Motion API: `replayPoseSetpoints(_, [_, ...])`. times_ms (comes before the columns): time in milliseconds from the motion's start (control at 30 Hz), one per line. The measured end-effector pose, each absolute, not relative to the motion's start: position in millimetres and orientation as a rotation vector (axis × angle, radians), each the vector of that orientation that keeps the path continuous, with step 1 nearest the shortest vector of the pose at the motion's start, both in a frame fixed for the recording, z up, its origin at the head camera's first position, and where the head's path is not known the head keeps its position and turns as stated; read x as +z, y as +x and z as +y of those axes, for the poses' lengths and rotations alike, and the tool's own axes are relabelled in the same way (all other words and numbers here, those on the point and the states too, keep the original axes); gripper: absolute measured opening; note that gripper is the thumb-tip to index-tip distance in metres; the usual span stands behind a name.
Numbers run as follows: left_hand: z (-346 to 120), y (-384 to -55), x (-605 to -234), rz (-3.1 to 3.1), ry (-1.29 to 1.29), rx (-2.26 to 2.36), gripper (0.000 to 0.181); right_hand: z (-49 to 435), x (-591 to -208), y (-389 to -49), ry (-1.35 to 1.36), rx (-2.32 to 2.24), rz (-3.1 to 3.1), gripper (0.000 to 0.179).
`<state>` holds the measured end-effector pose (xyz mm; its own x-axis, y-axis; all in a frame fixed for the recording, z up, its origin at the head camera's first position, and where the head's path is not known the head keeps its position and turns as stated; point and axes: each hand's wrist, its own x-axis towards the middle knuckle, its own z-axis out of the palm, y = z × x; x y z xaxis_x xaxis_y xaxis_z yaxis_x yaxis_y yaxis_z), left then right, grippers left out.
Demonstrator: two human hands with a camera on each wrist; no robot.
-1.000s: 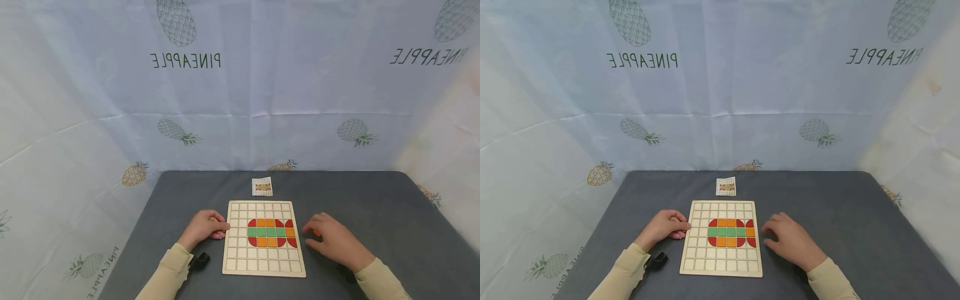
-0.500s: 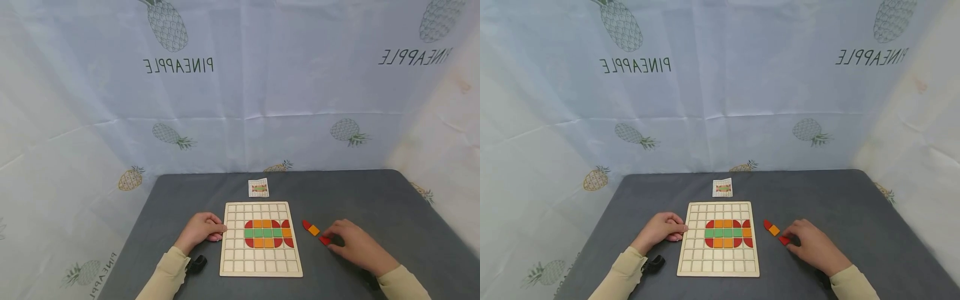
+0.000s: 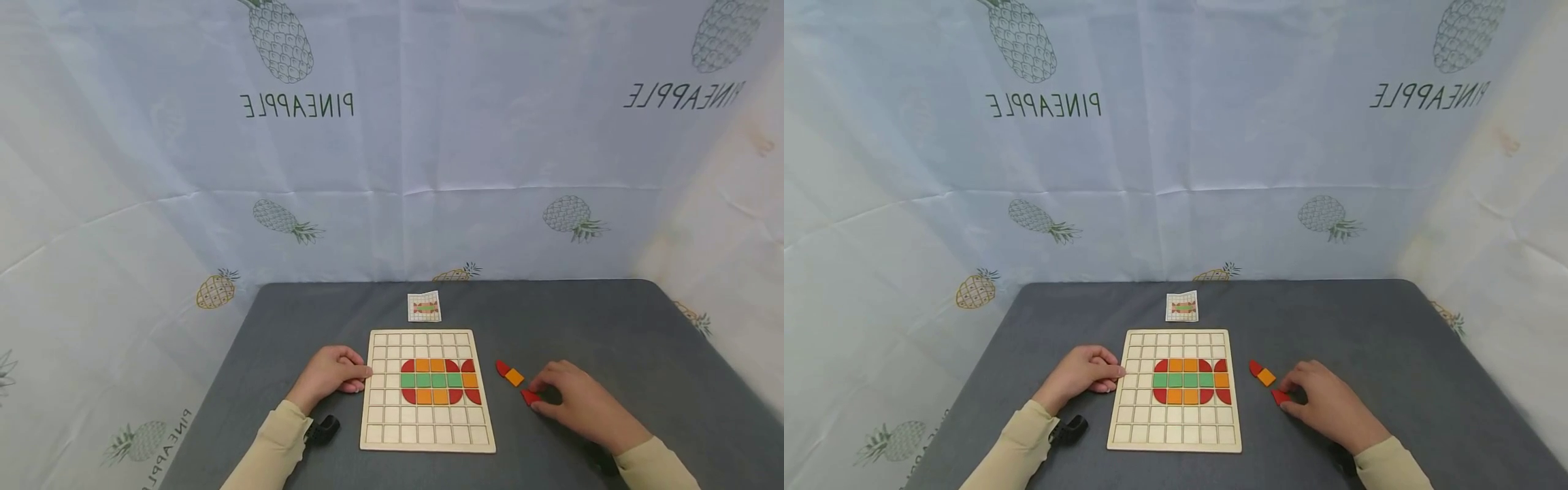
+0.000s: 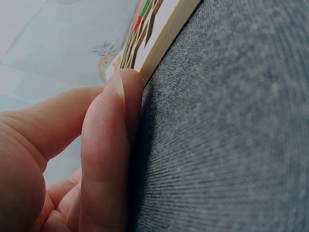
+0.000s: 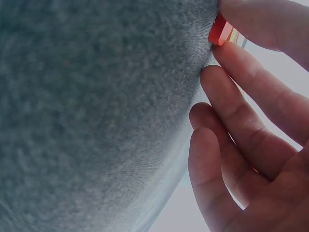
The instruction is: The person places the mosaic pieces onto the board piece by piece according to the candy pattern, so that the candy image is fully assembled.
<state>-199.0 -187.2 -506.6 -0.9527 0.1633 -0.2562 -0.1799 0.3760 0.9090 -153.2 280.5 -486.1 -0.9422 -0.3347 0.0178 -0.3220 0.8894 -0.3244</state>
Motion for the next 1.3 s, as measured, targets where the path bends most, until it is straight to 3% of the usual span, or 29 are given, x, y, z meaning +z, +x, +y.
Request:
replayPoseSetpoints(533, [-186,-199,-507,2.351,-0.020,1.591,0.034,251,-482,-160,-0.567,-0.592,3.056,0.020])
replayPoseSetpoints(1300, [-190,-201,-509,2.316,-0.014,1.633,0.030,84,-469,-210,-0.714,-0.777,2.970,0.013])
